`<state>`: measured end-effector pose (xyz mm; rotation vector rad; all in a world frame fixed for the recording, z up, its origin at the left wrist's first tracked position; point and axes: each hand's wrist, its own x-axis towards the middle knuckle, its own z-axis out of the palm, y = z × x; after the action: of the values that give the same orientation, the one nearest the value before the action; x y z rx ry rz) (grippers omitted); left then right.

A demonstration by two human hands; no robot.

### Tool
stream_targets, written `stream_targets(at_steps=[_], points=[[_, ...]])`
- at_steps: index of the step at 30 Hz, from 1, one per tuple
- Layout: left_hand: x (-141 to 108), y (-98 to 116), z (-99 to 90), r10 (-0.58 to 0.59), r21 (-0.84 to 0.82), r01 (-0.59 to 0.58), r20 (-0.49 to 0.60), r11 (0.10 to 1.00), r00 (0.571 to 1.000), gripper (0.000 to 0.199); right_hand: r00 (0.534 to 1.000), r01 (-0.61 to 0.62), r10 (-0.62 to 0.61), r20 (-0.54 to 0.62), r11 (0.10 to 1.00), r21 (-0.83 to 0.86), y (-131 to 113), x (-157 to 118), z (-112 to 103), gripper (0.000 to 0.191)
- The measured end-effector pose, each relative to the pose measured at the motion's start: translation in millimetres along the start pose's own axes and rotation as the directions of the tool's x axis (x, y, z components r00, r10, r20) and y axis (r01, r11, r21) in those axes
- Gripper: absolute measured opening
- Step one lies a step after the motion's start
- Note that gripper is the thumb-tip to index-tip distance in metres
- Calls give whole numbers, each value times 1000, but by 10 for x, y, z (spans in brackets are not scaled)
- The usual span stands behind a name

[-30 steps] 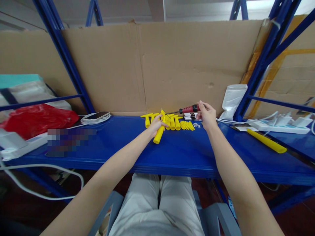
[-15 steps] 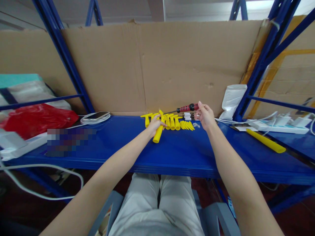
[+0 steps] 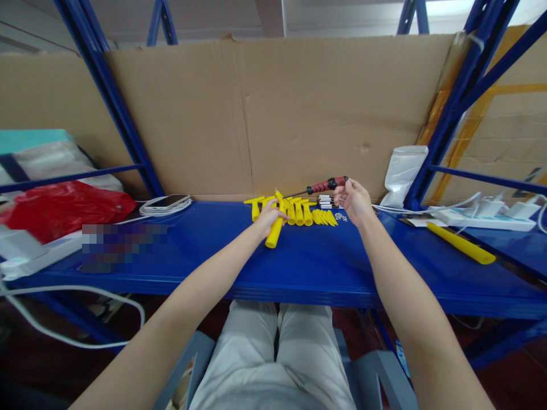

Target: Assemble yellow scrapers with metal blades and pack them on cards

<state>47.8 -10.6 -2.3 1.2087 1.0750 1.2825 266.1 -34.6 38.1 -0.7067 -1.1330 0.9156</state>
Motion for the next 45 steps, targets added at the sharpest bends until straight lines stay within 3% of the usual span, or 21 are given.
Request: stream_targets(at_steps=[9,20,31,39,45], points=[[12,-24,6,4,16,-4,1,1000,1000,70,997,-18,21,-71,999,44,37,28,-16,43],[-1,-13,15,2,12,-2,-6,1000,1000,74,998,-51,54,-42,995,84,-17,-4,22,23],[-25,-1,13,6,15,-6,8,1000,1000,73,996,-69,73,-52,995,77,33,40,-34,39],[-17,-8,20,-7,28,8,-21,1000,1000,73,995,-84,87,-44,994,63,0,-7,22,20],[1,-12,13,-10,20,10,-11,1000,1000,71,999,-47,48,-17,998,51,14,3,-2,28]])
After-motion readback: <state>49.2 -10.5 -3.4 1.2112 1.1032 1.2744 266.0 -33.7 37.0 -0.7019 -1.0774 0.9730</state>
